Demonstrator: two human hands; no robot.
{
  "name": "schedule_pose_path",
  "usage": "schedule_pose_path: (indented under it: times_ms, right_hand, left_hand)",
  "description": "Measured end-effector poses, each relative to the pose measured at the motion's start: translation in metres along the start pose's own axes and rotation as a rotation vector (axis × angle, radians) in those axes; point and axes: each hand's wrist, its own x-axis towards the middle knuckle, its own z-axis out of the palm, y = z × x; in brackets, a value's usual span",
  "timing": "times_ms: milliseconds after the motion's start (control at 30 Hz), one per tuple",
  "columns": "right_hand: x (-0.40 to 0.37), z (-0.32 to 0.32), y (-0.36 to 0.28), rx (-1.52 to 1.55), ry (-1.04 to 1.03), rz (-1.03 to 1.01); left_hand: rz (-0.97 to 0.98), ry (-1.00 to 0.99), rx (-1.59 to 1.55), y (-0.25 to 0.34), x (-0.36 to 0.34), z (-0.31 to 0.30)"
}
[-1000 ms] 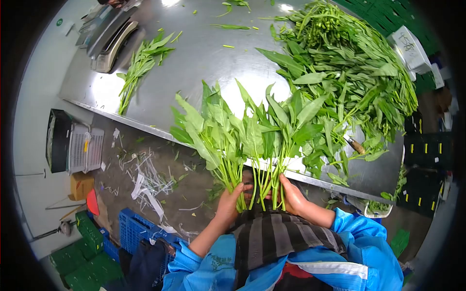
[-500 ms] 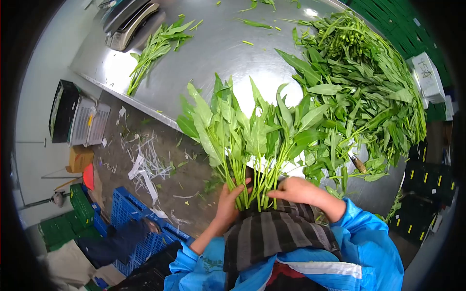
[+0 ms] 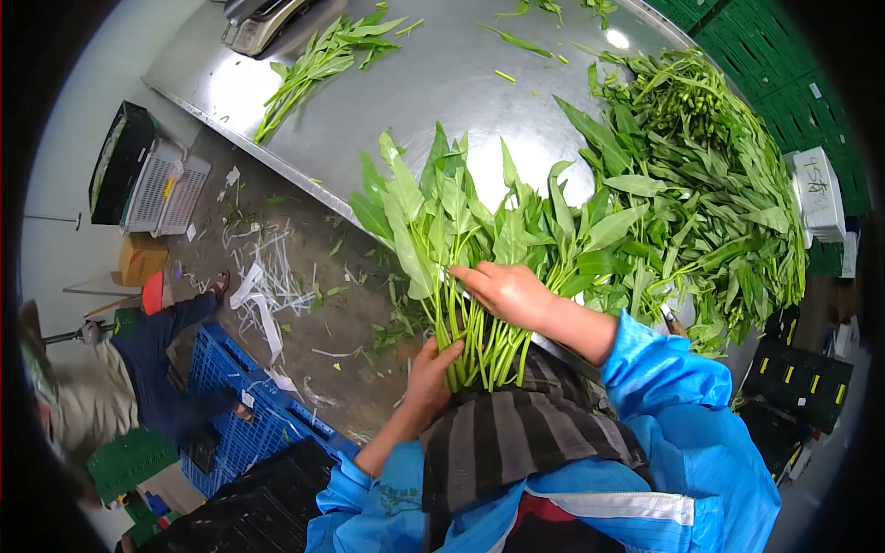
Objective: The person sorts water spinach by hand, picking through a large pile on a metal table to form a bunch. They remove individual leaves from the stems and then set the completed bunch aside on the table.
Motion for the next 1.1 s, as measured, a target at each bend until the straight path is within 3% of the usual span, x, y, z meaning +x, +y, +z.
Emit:
schedule_pose_path:
  times_ms: [200, 300, 400, 433, 533, 567, 633, 667, 733, 767, 833, 1067, 1100]
  right_hand:
    - [0.026, -0.002, 0.02, -0.183, -0.088, -0.329]
    - [0.023, -0.015, 0.019, -0.198, -0.128, -0.364]
    - [0.02, -0.035, 0.02, -0.105, 0.117, -0.229]
    - [0.022, -0.045, 0.031, -0.184, 0.09, 0.012]
    - [0.026, -0.098, 0.053, -0.293, 0.641, 0.099]
    - [0.028, -0.1, 0.054, -0.242, 0.676, 0.086]
    - [0.03, -0.082, 0.026, 0.169, 0.305, 0.435]
    - [0.031, -0.065, 0.017, 0.168, 0.276, 0.251]
    - [0.042, -0.042, -0.005, 0.027, -0.062, 0.081]
    - [0.044, -0.026, -0.004, 0.097, -0.037, -0.085]
    - [0.047, -0.006, 0.001, 0.099, -0.06, -0.159]
    - [0.021, -0.02, 0.008, -0.099, -0.275, -0.013]
    - [0.022, -0.019, 0.008, -0.092, -0.184, -0.017]
  left_hand:
    - [-0.025, 0.039, -0.033, 0.001, -0.002, -0.001]
    - [-0.022, -0.035, -0.041, -0.003, 0.001, -0.006]
    - [-0.017, -0.025, -0.018, -0.004, 0.002, -0.006]
    - [-0.013, -0.013, -0.022, -0.006, 0.001, -0.005]
    - [0.005, -0.028, -0.057, -0.007, -0.004, -0.006]
    - [0.025, -0.024, -0.084, -0.006, -0.004, -0.005]
    - [0.028, 0.029, -0.137, -0.003, -0.004, -0.002]
    - [0.028, 0.055, -0.164, -0.002, -0.004, -0.001]
    - [0.038, -0.005, -0.132, -0.006, -0.001, -0.008]
    - [0.043, -0.033, -0.115, -0.007, 0.0, -0.01]
    - [0.089, -0.049, -0.076, -0.006, -0.003, -0.009]
    - [-0.03, 0.017, -0.182, -0.005, -0.006, -0.017]
    - [-0.019, 0.019, -0.158, -0.005, -0.006, -0.016]
